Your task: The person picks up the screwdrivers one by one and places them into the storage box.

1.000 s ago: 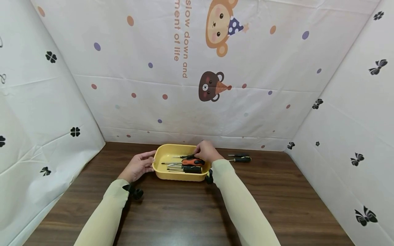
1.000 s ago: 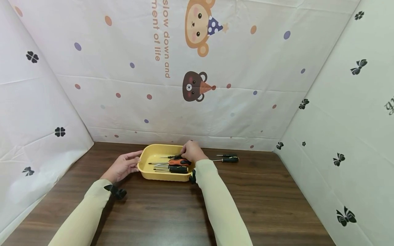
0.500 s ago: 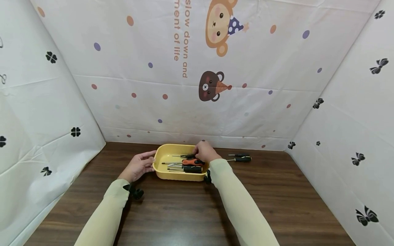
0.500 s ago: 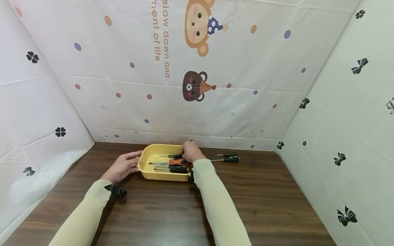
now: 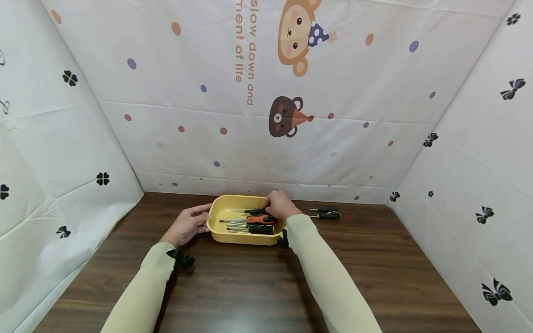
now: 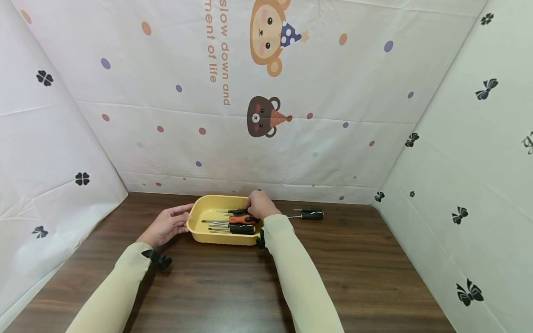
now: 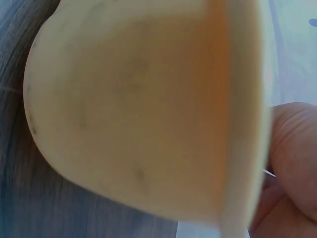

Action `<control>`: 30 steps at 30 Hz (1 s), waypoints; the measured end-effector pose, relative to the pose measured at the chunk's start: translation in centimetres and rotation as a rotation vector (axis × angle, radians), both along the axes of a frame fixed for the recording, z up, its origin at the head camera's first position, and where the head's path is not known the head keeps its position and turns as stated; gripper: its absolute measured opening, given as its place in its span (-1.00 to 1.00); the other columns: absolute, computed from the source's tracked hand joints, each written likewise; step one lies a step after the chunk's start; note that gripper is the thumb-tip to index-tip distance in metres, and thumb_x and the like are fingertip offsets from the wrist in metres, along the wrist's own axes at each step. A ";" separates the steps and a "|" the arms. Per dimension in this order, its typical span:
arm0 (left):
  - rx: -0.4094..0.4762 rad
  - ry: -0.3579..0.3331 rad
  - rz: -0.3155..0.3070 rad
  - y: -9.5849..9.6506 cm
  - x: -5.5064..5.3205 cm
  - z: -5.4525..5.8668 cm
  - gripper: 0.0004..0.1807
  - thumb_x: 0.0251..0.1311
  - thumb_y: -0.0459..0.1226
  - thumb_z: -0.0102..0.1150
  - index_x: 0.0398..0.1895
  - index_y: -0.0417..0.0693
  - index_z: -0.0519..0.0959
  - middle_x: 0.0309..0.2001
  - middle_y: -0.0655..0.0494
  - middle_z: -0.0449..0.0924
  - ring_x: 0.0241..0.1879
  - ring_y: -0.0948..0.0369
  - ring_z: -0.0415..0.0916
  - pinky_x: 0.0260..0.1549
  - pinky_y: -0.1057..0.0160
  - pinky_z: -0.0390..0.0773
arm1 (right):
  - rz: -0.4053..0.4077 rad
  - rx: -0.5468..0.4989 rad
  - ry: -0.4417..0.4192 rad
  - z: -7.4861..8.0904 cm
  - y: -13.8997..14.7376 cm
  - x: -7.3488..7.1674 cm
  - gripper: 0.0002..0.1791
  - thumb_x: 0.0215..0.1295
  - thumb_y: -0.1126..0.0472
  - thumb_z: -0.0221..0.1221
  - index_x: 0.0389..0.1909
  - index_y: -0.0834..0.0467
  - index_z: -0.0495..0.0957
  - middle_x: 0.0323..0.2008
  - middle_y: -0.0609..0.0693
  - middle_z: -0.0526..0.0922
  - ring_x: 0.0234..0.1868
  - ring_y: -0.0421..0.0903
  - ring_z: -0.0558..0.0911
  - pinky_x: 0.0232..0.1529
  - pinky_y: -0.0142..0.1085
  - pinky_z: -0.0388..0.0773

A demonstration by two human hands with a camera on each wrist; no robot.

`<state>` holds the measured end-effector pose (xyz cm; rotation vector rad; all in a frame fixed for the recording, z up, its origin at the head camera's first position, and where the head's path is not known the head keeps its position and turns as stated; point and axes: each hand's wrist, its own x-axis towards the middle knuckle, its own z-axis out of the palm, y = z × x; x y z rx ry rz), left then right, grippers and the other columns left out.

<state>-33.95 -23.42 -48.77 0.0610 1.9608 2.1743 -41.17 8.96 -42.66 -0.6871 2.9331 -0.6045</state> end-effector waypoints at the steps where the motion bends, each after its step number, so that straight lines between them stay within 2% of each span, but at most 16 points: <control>1: 0.001 -0.001 0.002 0.0 0.0 0.0 -0.36 0.50 -0.35 0.07 0.58 -0.18 0.20 -0.18 0.07 0.65 -0.35 0.24 0.68 -0.27 0.28 0.76 | 0.003 -0.004 0.002 0.0 0.1 0.0 -0.83 0.34 0.33 0.28 -0.18 0.12 0.83 -0.20 -0.03 0.79 -0.10 -0.08 0.66 -0.05 -0.23 0.70; 5: 0.004 0.000 0.003 0.0 0.1 0.0 -0.36 0.50 -0.36 0.07 0.58 -0.19 0.19 -0.19 0.07 0.65 -0.35 0.23 0.68 -0.28 0.28 0.76 | 0.024 -0.022 0.012 0.2 0.7 0.0 -0.84 0.36 0.29 0.29 -0.15 0.12 0.82 -0.16 -0.02 0.80 -0.07 -0.06 0.69 -0.06 -0.21 0.72; 14: 0.009 -0.011 0.009 0.0 0.0 0.1 -0.36 0.49 -0.36 0.08 0.58 -0.17 0.20 -0.18 0.07 0.65 -0.36 0.23 0.68 -0.29 0.28 0.76 | 0.019 -0.162 -0.036 0.3 1.8 0.6 -0.80 0.39 0.20 0.30 -0.07 0.15 0.79 -0.08 0.02 0.79 -0.15 -0.11 0.72 -0.15 -0.23 0.73; 23: 0.017 -0.005 -0.001 0.0 0.0 0.0 -0.36 0.49 -0.35 0.09 0.58 -0.18 0.20 -0.17 0.07 0.66 -0.35 0.23 0.68 -0.28 0.28 0.76 | 0.019 -0.335 -0.029 0.1 3.5 1.1 -0.79 0.36 0.15 0.34 -0.07 0.14 0.79 -0.07 -0.03 0.77 -0.09 -0.09 0.70 -0.10 -0.17 0.70; 30: 0.018 -0.003 -0.002 0.0 0.0 0.0 -0.36 0.49 -0.35 0.09 0.58 -0.18 0.20 -0.16 0.07 0.67 -0.33 0.22 0.69 -0.27 0.27 0.77 | -0.022 -0.449 -0.076 0.3 5.4 1.7 -0.71 0.36 0.06 0.35 0.00 0.12 0.77 -0.03 -0.04 0.75 -0.04 -0.06 0.70 -0.01 -0.13 0.71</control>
